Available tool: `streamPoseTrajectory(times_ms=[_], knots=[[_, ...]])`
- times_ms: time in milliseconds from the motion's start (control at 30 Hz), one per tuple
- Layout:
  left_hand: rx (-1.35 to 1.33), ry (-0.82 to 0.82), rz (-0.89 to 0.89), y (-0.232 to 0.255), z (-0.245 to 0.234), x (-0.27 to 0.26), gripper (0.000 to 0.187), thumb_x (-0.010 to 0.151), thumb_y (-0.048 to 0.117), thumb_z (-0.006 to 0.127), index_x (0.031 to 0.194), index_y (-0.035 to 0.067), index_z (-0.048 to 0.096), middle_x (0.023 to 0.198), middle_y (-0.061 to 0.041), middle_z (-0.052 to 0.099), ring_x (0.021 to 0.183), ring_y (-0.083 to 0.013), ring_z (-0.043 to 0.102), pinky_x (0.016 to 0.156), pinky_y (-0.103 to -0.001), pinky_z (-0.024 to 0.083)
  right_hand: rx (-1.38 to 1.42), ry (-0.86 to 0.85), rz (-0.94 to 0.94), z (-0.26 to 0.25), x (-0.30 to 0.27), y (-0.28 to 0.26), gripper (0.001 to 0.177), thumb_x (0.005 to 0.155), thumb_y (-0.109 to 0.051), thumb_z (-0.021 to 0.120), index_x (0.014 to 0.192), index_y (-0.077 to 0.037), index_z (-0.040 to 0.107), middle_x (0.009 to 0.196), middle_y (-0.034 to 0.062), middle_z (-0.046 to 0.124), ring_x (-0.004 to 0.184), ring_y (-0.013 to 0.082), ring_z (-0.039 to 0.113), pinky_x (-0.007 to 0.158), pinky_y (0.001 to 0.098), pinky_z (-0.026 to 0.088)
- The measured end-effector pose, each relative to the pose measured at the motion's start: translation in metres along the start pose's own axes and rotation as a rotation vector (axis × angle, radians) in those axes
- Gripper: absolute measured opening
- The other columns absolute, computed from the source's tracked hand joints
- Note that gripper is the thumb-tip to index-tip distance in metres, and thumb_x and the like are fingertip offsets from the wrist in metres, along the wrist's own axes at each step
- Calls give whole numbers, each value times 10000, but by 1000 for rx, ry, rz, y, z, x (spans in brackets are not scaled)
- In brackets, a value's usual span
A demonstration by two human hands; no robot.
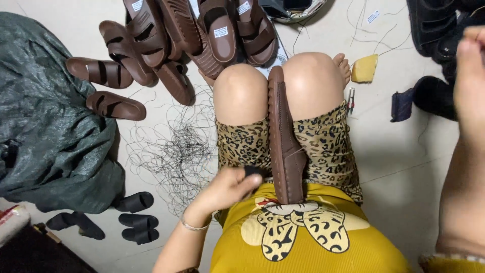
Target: Hand-sewing the upper straps of sandals to the soles using a needle, thread, and an awl while sitting on the floor.
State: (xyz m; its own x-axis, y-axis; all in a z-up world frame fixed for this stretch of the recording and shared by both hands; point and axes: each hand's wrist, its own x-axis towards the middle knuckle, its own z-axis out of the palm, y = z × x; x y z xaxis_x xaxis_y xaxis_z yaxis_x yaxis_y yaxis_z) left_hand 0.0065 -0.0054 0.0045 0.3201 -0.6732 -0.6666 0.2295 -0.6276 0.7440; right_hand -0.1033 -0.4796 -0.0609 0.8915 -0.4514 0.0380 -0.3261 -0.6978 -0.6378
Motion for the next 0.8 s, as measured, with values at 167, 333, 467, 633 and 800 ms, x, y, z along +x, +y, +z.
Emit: streamPoseTrajectory(times_ms=[167,333,467,633,800], knots=[[-559,-313,653,4,-10,10,317,1173,266,411,1342,41,558,706,75,479,501,-11,386,452,-156,401,297,-406,-314,37,-37,-123,104,1015,7,545,981,12,643,890,103,662,809,218,649,693,345,577],[-158,433,667,60,-36,28,222,1101,163,475,1086,-23,596,793,-90,552,570,-165,553,453,-254,422,-93,-1203,-131,9,-53,-178,228,947,-428,559,1166,-370,577,787,-63,663,642,183,657,559,379,473],[652,1091,692,66,-65,47,294,1116,149,496,1265,-62,635,1185,-166,750,919,-318,797,742,-379,611,425,-877,-461,-4,-48,-195,147,866,-146,754,980,-162,663,938,-15,669,652,166,681,531,309,527],[-938,716,553,85,-88,94,290,1074,257,492,1080,-12,603,654,-88,488,556,-193,491,501,-316,422,1095,-784,-172,43,-37,-223,268,1030,-278,559,850,-93,631,1045,98,645,971,262,688,848,364,608],[-1233,652,357,34,-133,110,275,1009,308,569,924,51,613,505,44,275,375,-68,234,295,-267,228,1343,-632,165,59,-32,-186,444,1075,-127,352,641,-131,447,481,-4,442,409,94,373,466,267,442]])
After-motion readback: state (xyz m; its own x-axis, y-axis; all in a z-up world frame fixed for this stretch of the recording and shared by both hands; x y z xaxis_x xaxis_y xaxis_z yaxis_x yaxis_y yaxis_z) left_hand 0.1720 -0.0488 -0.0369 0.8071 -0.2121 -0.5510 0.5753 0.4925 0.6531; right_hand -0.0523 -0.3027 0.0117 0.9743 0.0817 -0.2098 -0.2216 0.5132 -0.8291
